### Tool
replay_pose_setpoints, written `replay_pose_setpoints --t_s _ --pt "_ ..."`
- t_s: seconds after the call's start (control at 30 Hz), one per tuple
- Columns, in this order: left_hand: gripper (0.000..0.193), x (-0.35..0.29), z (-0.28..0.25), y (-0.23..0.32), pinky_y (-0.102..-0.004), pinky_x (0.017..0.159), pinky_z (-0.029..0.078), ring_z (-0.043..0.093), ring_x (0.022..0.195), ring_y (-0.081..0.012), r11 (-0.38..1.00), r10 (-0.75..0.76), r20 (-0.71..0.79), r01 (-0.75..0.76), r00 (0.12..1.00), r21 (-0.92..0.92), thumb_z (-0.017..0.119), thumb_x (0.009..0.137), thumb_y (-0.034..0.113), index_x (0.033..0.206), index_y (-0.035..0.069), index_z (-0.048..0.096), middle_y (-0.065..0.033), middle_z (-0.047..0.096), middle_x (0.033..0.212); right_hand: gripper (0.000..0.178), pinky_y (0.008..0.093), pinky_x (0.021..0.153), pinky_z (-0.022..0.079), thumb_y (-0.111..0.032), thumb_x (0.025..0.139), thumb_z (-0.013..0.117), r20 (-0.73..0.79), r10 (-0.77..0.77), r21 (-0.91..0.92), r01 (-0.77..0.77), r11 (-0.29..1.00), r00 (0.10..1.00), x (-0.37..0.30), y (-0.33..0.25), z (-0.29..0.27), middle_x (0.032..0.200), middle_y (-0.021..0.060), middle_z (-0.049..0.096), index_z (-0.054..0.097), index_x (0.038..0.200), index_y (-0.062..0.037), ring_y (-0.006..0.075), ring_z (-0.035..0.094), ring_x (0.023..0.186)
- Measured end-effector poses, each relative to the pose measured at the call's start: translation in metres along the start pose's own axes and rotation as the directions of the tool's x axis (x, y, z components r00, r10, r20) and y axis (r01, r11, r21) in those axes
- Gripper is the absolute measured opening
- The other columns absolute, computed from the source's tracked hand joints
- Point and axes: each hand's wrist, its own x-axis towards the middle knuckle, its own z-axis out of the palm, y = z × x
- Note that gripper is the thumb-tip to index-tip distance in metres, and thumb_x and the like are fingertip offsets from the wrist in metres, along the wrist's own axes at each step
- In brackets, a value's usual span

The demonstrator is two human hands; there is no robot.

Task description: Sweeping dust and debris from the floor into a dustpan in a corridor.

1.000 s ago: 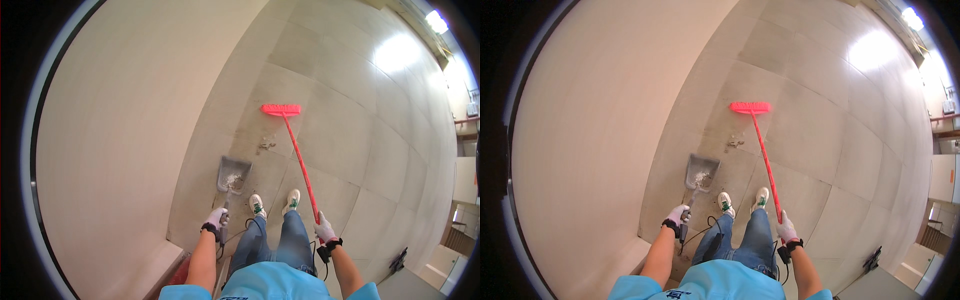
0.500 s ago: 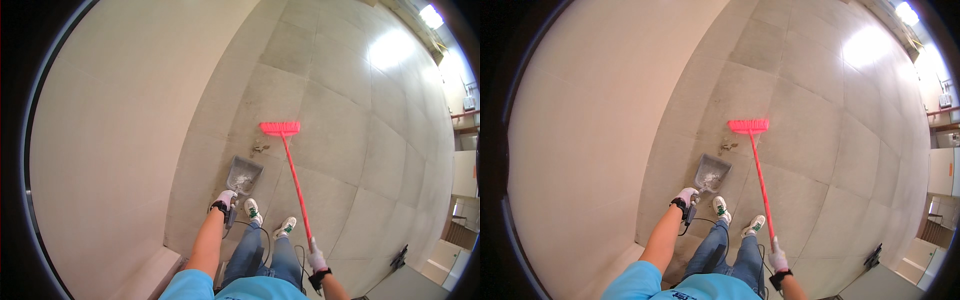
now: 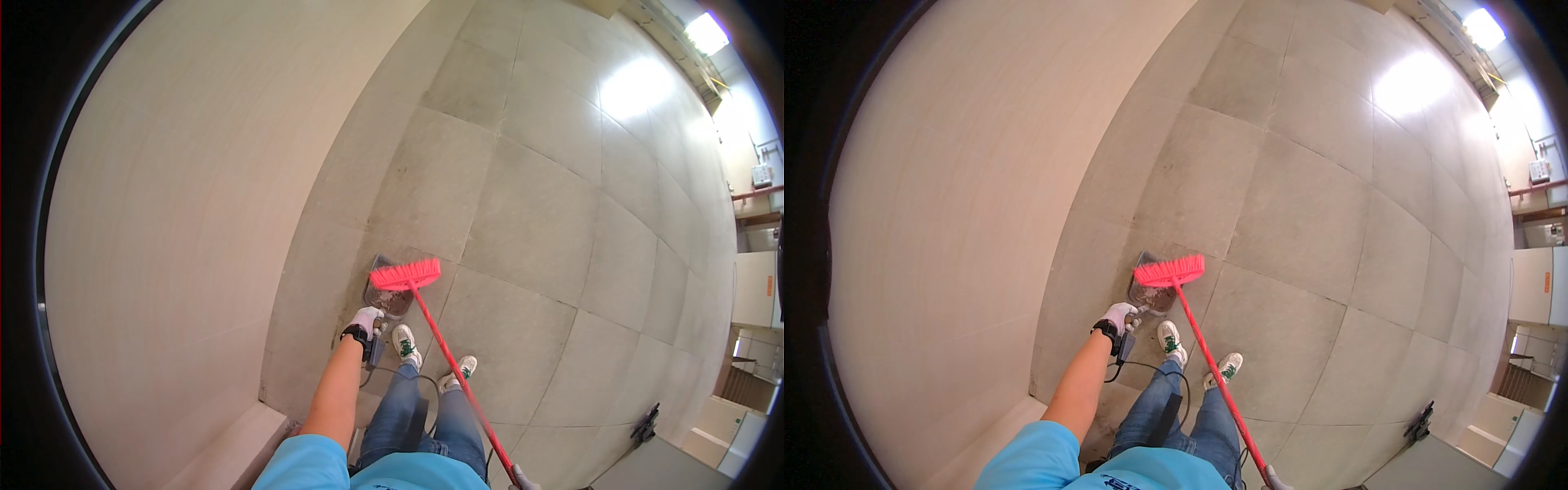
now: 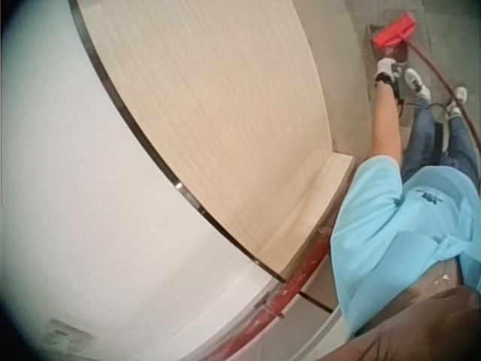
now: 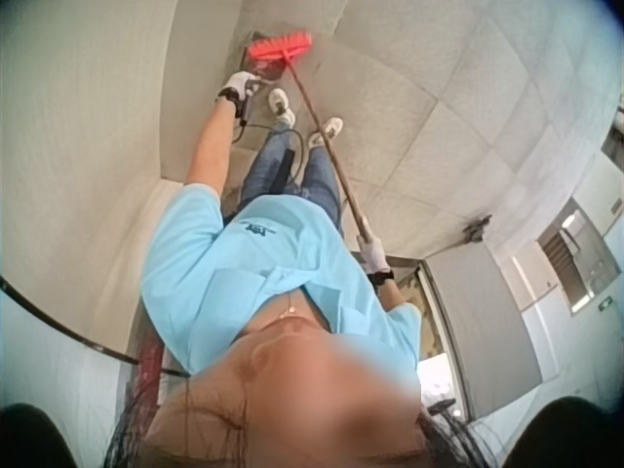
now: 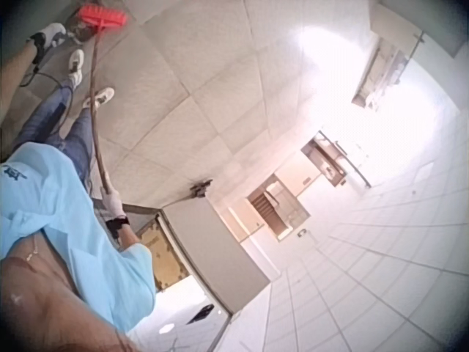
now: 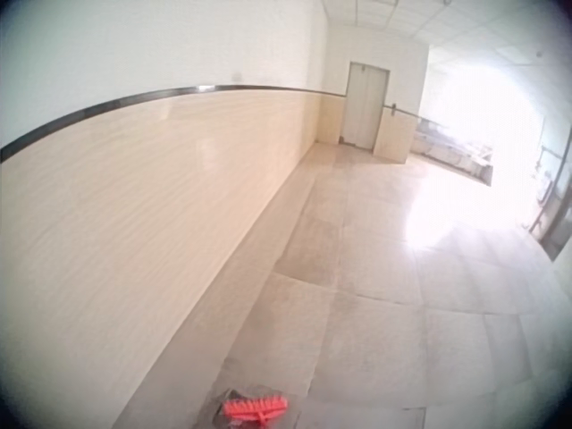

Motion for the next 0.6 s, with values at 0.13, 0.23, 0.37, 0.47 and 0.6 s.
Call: replay_pose_setpoints --t_s 0.13,0.23,0.37,0.47,0.6 --pt "0.008 -0.012 0.014 0.001 -0.0219 0.034 0.031 0.047 0.047 -0.0138 0.997 -0.013 0.000 0.013 1.000 -0.071 0.047 0.078 0.012 0.083 0.006 0.047 -0.0109 0.052 0.067 0.054 0.0370 0.057 0.044 -0.014 0.080 0.051 -0.121 -0.183 -0.086 0.173 0.981 0.976 0.045 -0.007 -0.019 0.067 0.0218 0.053 0.033 0.130 -0.0233 0.0271 0.054 0.060" --pt "0.012 -0.019 -0.005 -0.002 -0.0197 0.031 0.027 0.046 0.045 -0.0151 0.992 -0.052 -0.059 0.045 0.997 -0.117 0.051 0.074 0.012 0.081 0.006 0.043 -0.0103 0.049 0.063 0.060 0.0432 0.063 0.045 -0.015 0.077 0.050 -0.084 -0.121 -0.182 0.105 0.978 0.989 0.122 -0.054 -0.027 0.075 0.0289 0.054 0.027 0.131 -0.0247 0.0422 0.056 0.074" --pt "0.007 -0.019 0.008 -0.003 -0.0186 0.029 0.025 0.042 0.041 -0.0129 0.991 0.046 -0.053 -0.052 0.998 -0.125 0.048 0.073 0.008 0.073 0.005 0.042 -0.0112 0.049 0.062 0.060 0.0430 0.062 0.045 -0.014 0.078 0.050 -0.180 -0.151 -0.112 0.132 0.985 0.972 0.246 -0.096 -0.033 0.078 0.0289 0.055 0.027 0.132 -0.0238 0.0407 0.057 0.075" --pt "0.006 -0.006 -0.002 -0.008 -0.0212 0.030 0.027 0.043 0.039 -0.0137 0.993 0.074 -0.138 -0.085 0.988 -0.076 0.049 0.072 0.008 0.071 0.003 0.045 -0.0107 0.049 0.059 0.060 0.0438 0.063 0.044 -0.014 0.078 0.049 -0.177 -0.106 -0.107 0.088 0.990 0.979 0.312 -0.147 -0.030 0.081 0.0288 0.055 0.026 0.132 -0.0232 0.0412 0.056 0.077" --pt "0.010 -0.013 0.014 -0.001 -0.0214 0.029 0.025 0.043 0.041 -0.0121 0.990 0.142 -0.159 -0.143 0.977 0.007 0.047 0.072 0.010 0.074 0.000 0.046 -0.0133 0.050 0.060 0.059 0.0448 0.066 0.043 -0.012 0.078 0.048 -0.201 -0.207 -0.147 0.180 0.973 0.957 0.320 -0.162 -0.013 0.083 0.0295 0.055 0.025 0.131 -0.0212 0.0433 0.055 0.080"
